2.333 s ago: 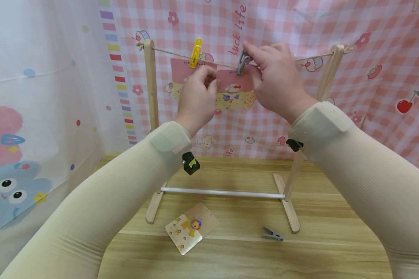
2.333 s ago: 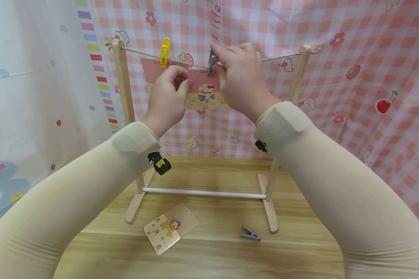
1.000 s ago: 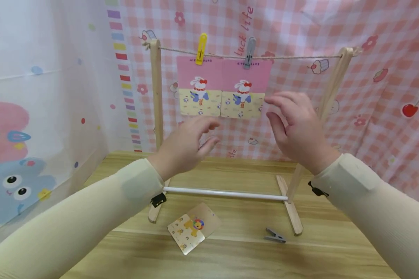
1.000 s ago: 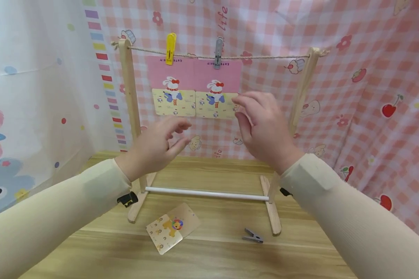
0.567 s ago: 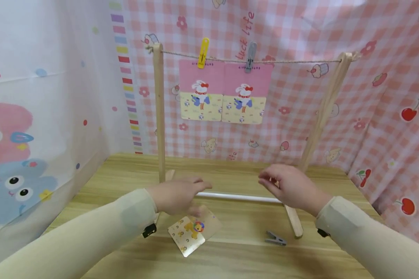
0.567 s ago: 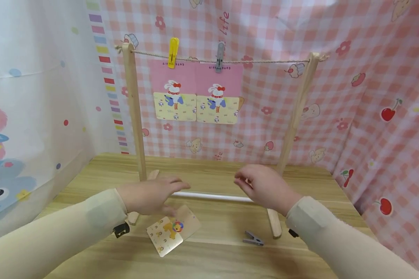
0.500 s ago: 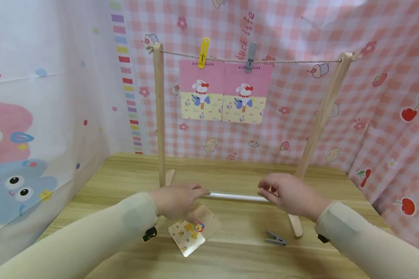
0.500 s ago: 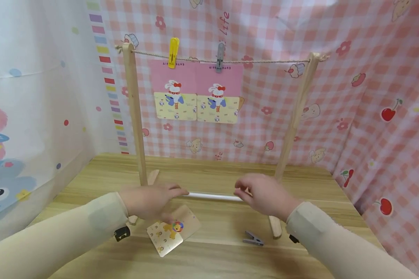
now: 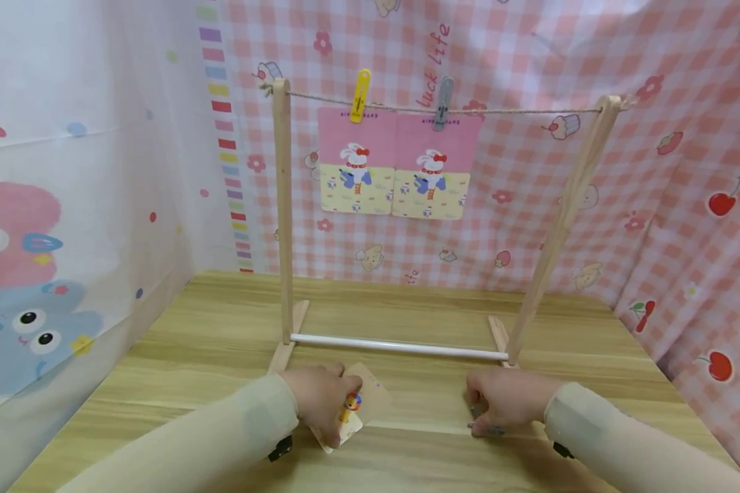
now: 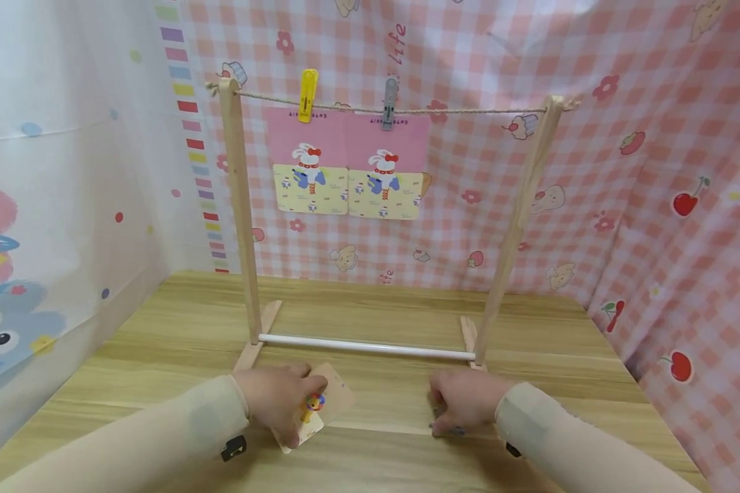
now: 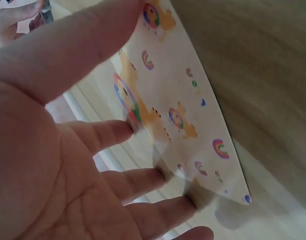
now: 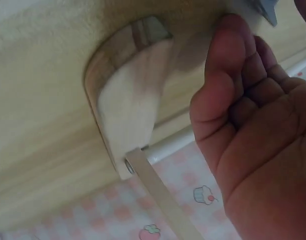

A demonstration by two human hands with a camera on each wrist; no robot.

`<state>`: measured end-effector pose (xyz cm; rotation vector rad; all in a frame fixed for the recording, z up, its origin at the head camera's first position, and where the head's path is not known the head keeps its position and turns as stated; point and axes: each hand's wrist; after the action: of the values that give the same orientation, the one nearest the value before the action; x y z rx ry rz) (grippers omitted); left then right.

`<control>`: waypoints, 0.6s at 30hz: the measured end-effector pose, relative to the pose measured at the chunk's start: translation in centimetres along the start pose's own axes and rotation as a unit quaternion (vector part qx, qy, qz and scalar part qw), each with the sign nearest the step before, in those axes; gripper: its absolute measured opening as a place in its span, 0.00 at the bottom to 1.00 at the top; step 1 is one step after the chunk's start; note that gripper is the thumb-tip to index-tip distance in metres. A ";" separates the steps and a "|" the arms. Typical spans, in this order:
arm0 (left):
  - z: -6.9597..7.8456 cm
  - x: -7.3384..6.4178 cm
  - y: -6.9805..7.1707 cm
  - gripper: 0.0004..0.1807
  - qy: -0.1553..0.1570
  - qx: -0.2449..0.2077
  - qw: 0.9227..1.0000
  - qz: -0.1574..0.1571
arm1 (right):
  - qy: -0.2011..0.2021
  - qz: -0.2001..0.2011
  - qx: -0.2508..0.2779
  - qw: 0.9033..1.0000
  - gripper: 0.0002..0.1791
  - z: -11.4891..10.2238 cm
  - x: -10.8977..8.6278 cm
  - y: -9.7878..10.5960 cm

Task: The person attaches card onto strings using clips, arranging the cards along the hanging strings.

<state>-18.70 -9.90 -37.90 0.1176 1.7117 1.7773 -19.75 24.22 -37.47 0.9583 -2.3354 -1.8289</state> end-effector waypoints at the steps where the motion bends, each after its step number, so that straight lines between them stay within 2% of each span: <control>1: 0.1 0.0 0.0 0.43 0.001 0.004 1.000 0.001 | 0.005 0.002 -0.001 1.000 0.19 0.1 0.0 -0.1; 5: 0.5 -0.1 -0.1 0.41 0.008 0.000 1.000 0.007 | 0.013 0.004 -0.008 1.000 0.16 0.3 0.2 -0.4; 11: 0.9 -0.1 0.0 0.39 0.013 -0.006 1.000 0.014 | -0.004 0.008 -0.011 1.000 0.15 0.5 0.5 -0.9; 18: 1.1 0.0 0.1 0.40 0.018 0.002 1.000 0.008 | -0.007 0.018 -0.017 1.000 0.15 0.4 0.5 -1.4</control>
<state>-18.18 -8.92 -37.68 0.1014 1.7440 1.7980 -19.65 24.16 -38.96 0.8960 -2.3046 -1.8616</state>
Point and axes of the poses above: each hand's wrist, its own x-axis towards the middle knuckle, its own y-axis out of the back of the hand, z = x × y, and after that the axes turned 4 degrees about -y, right-handed
